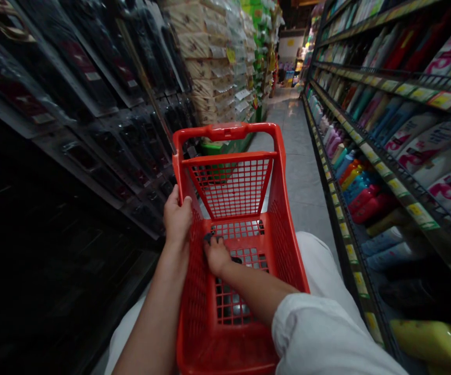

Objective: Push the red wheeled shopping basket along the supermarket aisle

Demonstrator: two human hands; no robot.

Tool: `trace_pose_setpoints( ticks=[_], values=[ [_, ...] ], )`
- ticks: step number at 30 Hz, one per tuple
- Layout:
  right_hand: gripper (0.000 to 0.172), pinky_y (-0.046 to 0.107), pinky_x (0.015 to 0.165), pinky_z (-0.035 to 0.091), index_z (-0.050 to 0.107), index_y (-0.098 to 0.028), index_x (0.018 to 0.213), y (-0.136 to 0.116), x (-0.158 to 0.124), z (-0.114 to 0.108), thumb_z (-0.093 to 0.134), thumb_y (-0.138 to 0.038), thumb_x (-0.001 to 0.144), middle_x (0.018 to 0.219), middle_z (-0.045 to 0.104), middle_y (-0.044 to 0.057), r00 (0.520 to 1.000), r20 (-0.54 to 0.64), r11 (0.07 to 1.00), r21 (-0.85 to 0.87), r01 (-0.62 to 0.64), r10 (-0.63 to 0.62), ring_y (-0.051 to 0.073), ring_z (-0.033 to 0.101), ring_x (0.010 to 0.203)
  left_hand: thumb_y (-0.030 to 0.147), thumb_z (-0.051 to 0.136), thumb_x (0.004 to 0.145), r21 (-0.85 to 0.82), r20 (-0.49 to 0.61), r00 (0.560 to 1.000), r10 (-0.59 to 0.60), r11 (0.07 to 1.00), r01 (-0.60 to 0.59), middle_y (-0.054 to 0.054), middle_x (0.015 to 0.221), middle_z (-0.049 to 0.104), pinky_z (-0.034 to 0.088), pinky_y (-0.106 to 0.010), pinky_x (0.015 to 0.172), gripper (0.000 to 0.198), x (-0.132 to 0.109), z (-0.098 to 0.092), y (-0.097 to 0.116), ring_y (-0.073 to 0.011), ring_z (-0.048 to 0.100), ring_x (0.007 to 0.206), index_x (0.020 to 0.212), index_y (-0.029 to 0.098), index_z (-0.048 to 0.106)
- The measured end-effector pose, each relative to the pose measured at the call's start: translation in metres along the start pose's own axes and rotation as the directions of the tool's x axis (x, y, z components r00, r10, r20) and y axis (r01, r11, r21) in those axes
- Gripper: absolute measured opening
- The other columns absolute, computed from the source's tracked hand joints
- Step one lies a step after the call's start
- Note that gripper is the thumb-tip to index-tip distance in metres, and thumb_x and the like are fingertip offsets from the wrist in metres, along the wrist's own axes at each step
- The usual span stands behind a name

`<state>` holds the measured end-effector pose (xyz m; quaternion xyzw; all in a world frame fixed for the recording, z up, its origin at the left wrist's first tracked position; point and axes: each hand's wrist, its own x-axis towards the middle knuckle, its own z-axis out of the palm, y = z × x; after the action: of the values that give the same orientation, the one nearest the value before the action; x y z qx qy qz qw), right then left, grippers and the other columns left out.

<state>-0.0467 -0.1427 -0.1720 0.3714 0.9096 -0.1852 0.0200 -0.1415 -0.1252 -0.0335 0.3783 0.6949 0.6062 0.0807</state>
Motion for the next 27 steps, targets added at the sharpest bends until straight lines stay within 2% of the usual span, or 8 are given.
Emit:
trace_pose_setpoints(
  ticks=[2, 5, 7, 9, 12, 16, 22, 27],
  values=[
    [0.048, 0.044, 0.091, 0.049, 0.047, -0.028, 0.144, 0.011, 0.005, -0.002, 0.032, -0.017, 0.1, 0.136, 0.051, 0.014, 0.998, -0.004, 0.993, -0.091, 0.069, -0.07, 0.032, 0.047, 0.121, 0.018, 0.054, 0.086, 0.108, -0.005, 1.0, -0.029, 0.994, 0.029, -0.01, 0.146, 0.056, 0.034, -0.04, 0.118, 0.059, -0.002, -0.002, 0.005, -0.0241, 0.05, 0.137, 0.145, 0.018, 0.051],
    [0.044, 0.046, 0.095, 0.046, 0.049, -0.031, 0.141, 0.049, 0.011, -0.013, 0.033, -0.021, 0.101, 0.139, 0.049, 0.012, 0.989, 0.017, 0.966, -0.215, 0.144, -0.144, 0.031, 0.046, 0.122, 0.02, 0.053, 0.087, 0.301, 0.058, 0.998, -0.01, 0.953, -0.008, -0.016, 0.155, 0.042, 0.035, -0.044, 0.117, 0.064, -0.006, -0.004, 0.013, -0.0281, 0.046, 0.14, 0.15, 0.015, 0.043],
    [0.044, 0.045, 0.094, 0.046, 0.049, -0.032, 0.141, 0.078, 0.013, -0.02, 0.035, -0.021, 0.101, 0.138, 0.05, 0.012, 0.998, -0.001, 0.966, -0.253, 0.054, -0.056, 0.03, 0.048, 0.12, 0.021, 0.053, 0.087, 0.441, 0.124, 0.992, 0.026, 0.894, -0.079, -0.02, 0.16, 0.03, 0.033, -0.046, 0.118, 0.065, -0.009, -0.005, 0.018, -0.0312, 0.038, 0.145, 0.15, 0.012, 0.041],
    [0.043, 0.044, 0.093, 0.046, 0.05, -0.029, 0.14, 0.102, 0.012, -0.024, 0.035, -0.02, 0.101, 0.136, 0.051, 0.014, 0.993, -0.054, 0.956, -0.267, -0.118, 0.108, 0.029, 0.049, 0.119, 0.02, 0.054, 0.087, 0.539, 0.196, 0.977, 0.084, 0.823, -0.179, -0.022, 0.163, 0.021, 0.029, -0.048, 0.119, 0.065, -0.013, -0.004, 0.021, -0.033, 0.026, 0.15, 0.149, 0.007, 0.042],
    [0.045, 0.044, 0.091, 0.046, 0.052, -0.018, 0.139, 0.122, 0.011, -0.025, 0.029, -0.013, 0.101, 0.134, 0.05, 0.021, 0.94, -0.141, 0.902, -0.27, -0.338, 0.31, 0.031, 0.048, 0.12, 0.019, 0.053, 0.086, 0.601, 0.295, 0.939, 0.177, 0.729, -0.327, -0.022, 0.164, 0.018, 0.025, -0.051, 0.121, 0.062, -0.016, -0.003, 0.023, -0.0324, 0.013, 0.153, 0.146, 0.006, 0.045],
    [0.047, 0.048, 0.085, 0.049, 0.053, -0.006, 0.137, 0.12, 0.021, -0.018, 0.028, -0.009, 0.098, 0.133, 0.048, 0.03, 0.87, -0.146, 0.826, -0.272, -0.493, 0.471, 0.035, 0.05, 0.12, 0.02, 0.051, 0.087, 0.649, 0.37, 0.909, 0.192, 0.647, -0.4, -0.024, 0.162, 0.024, 0.023, -0.053, 0.121, 0.057, -0.017, -0.001, 0.022, -0.0324, 0.015, 0.153, 0.141, 0.004, 0.049],
    [0.045, 0.057, 0.067, 0.054, 0.059, -0.003, 0.131, 0.1, 0.042, -0.01, 0.047, -0.024, 0.093, 0.122, 0.057, 0.035, 0.745, -0.045, 0.705, -0.293, -0.646, 0.665, 0.04, 0.062, 0.104, 0.022, 0.052, 0.085, 0.626, 0.359, 0.907, 0.219, 0.664, -0.408, -0.022, 0.161, 0.026, 0.027, -0.051, 0.12, 0.057, -0.017, -0.003, 0.016, -0.0327, 0.018, 0.153, 0.14, 0.005, 0.052],
    [0.048, 0.058, 0.068, 0.054, 0.055, -0.003, 0.136, 0.104, 0.04, -0.013, 0.043, -0.023, 0.095, 0.123, 0.058, 0.035, 0.741, -0.036, 0.696, -0.315, -0.645, 0.67, 0.04, 0.062, 0.107, 0.021, 0.05, 0.087, 0.617, 0.353, 0.909, 0.222, 0.675, -0.404, -0.021, 0.16, 0.032, 0.029, -0.049, 0.12, 0.053, -0.02, -0.006, 0.017, -0.032, 0.02, 0.152, 0.137, 0.006, 0.056]
  ],
)
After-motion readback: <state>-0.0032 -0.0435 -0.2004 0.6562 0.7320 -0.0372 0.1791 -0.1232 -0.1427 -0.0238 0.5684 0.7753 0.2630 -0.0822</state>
